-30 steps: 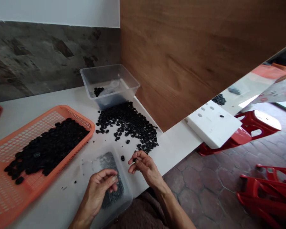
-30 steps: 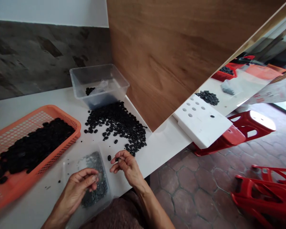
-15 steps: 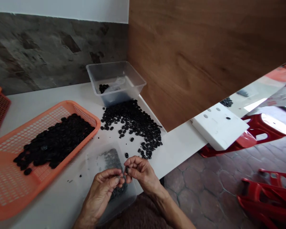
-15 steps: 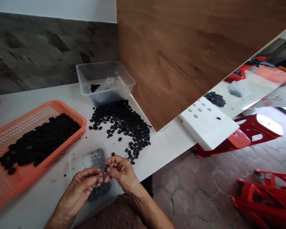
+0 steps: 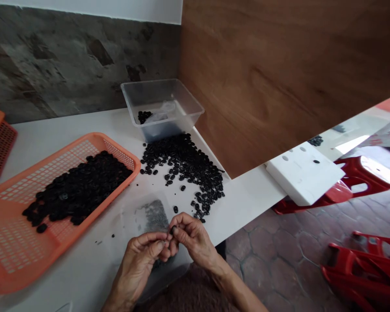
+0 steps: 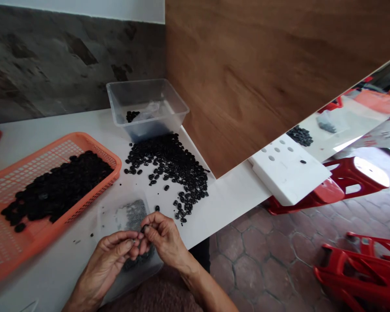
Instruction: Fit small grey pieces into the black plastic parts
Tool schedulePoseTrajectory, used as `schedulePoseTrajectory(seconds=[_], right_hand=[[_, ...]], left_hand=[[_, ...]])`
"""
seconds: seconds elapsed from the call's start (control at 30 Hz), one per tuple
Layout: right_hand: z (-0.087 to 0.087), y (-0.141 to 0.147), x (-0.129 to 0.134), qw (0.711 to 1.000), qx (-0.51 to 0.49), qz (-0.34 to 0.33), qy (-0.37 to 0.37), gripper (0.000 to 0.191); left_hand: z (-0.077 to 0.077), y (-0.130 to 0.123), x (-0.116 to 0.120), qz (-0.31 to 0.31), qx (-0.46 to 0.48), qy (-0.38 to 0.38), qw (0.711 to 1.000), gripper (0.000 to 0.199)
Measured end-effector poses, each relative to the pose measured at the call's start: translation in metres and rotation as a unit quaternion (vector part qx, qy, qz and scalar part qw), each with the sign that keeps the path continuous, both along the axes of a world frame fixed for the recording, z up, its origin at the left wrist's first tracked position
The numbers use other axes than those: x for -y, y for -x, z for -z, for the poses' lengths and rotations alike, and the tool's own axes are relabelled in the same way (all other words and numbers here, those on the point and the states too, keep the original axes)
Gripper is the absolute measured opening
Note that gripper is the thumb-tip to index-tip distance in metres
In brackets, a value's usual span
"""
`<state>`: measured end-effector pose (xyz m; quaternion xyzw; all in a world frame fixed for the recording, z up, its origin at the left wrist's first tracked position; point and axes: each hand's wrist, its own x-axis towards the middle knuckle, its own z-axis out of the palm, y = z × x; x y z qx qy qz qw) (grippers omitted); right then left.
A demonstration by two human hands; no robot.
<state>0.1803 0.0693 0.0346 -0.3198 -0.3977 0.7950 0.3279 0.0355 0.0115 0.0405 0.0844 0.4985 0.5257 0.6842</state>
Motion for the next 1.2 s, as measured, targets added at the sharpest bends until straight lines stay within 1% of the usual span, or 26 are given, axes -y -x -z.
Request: schedulePoseTrajectory(seconds=[0.13,0.3,0.4,0.6,0.8,0.97,1.2], right_hand=[[0.0,0.001,0.003,1.0,0.012,0.008,-0.011,0.03],[0.002,0.004,0.009,1.0,-0.012,0.002,0.025,0.029],[-0.001,0.005,0.009,1.0,-0.005,0.003,0.029,0.026],[-0.011,0.007,0.009,1.0,-0.003,0.002,0.001,0.024],[-0.005,0.007,0.013,1.0,0.014,0.011,0.023,0.025],[-0.001,0.008,0.011,0.999,0.035,-0.005,0.02,0.031],[0.0,0.009,0.01,0.998,0.053,-0.021,0.005,0.036]], left_hand=[[0.001,0.0,-0.001,-0.013,-0.029,0.003,0.999,0.025],[0.005,0.002,-0.002,-0.034,-0.05,-0.006,0.998,0.027],[0.008,0.002,0.0,-0.025,-0.069,-0.019,0.997,0.028],[0.01,0.001,0.006,-0.021,-0.119,-0.032,0.992,0.031],[0.017,0.004,0.012,-0.01,-0.183,-0.048,0.982,0.025],[0.018,0.006,0.015,-0.015,-0.189,-0.047,0.981,0.024],[0.016,0.005,0.01,-0.01,-0.172,-0.039,0.984,0.026]])
